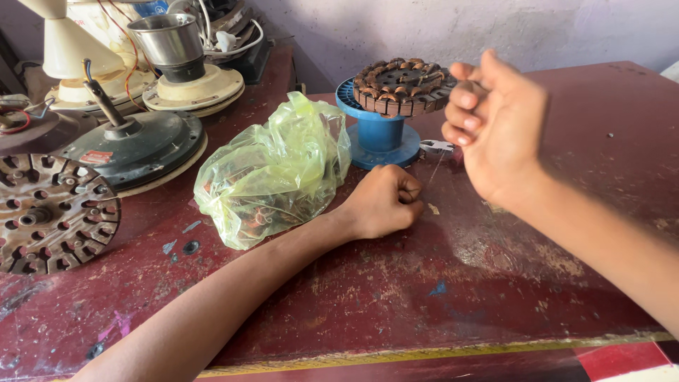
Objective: The person repeatedly pulls thin wire strands from a blue cylindrical motor component, likely a fan motor stator, and discards them into a plastic bag. The person uses both hands to extract the strands and occasionally rotates the component to access different areas.
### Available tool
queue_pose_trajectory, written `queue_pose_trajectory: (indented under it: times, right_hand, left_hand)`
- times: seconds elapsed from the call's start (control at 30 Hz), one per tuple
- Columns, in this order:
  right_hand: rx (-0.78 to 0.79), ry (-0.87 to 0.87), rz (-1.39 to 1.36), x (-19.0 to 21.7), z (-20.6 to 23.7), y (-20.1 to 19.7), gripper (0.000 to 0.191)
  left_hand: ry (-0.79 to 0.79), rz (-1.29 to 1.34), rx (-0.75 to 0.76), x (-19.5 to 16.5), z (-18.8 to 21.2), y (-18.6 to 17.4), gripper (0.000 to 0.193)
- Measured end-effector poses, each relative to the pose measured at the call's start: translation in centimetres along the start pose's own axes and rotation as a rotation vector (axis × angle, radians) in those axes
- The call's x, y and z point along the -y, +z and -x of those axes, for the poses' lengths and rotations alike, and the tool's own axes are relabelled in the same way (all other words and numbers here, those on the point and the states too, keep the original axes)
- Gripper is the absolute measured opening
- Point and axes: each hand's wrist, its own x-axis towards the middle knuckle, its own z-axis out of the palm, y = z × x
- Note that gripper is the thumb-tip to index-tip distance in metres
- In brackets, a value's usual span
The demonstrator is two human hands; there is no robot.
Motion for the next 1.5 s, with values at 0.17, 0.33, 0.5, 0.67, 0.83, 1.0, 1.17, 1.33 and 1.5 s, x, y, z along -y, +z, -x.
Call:
queue_pose_trajectory:
  times: [0.17, 0.33, 0.5, 0.67, 0.83, 1.0, 1.17, 1.33, 1.5]
  right_hand:
    - [0.318, -0.370, 0.386, -0.5, 1.7, -4.2, 0.031]
    - [0.688, -0.350, 0.953, -1.2, 4.2, -3.1, 0.029]
    - [0.695, -0.411, 1.017, 0.4, 3.6, -4.5, 0.024]
    - [0.574, -0.354, 0.977, 0.6, 2.9, -8.4, 0.022]
    - [0.538, -0.507, 0.843, 1.4, 2.2, -14.2, 0.021]
    - [0.392, -0.395, 0.903, -0.2, 2.4, -17.0, 0.020]
    - [0.305, -0.481, 1.053, -3.4, 1.9, -18.4, 0.029]
    - [0.506, -0.639, 1.127, -3.6, 0.4, -19.6, 0.049]
    - [0.424, -0.016, 1.287, -2.5, 1.9, -17.6, 0.020]
  left_hand:
    - [0.005, -0.084, 0.072, -0.7, -2.3, 4.3, 0.032]
    - [0.297, -0.131, -0.017, -0.9, -1.9, 5.6, 0.033]
    - [0.128, -0.207, 0.142, -0.1, -3.9, 7.2, 0.033]
    - [0.282, -0.196, 0.075, 0.9, -7.5, 10.3, 0.030]
    - [0.247, 0.217, 0.041, 2.8, -12.7, 14.5, 0.015]
    - [-0.373, 0.751, -0.419, 4.9, -14.3, 15.3, 0.018]
    - [-0.467, 0.837, -0.517, 5.1, -13.1, 15.4, 0.026]
    - [-0.381, 0.587, -0.663, 4.1, -13.5, 15.8, 0.024]
    - [-0.454, 0.527, -0.590, 2.3, -12.7, 15.2, 0.043]
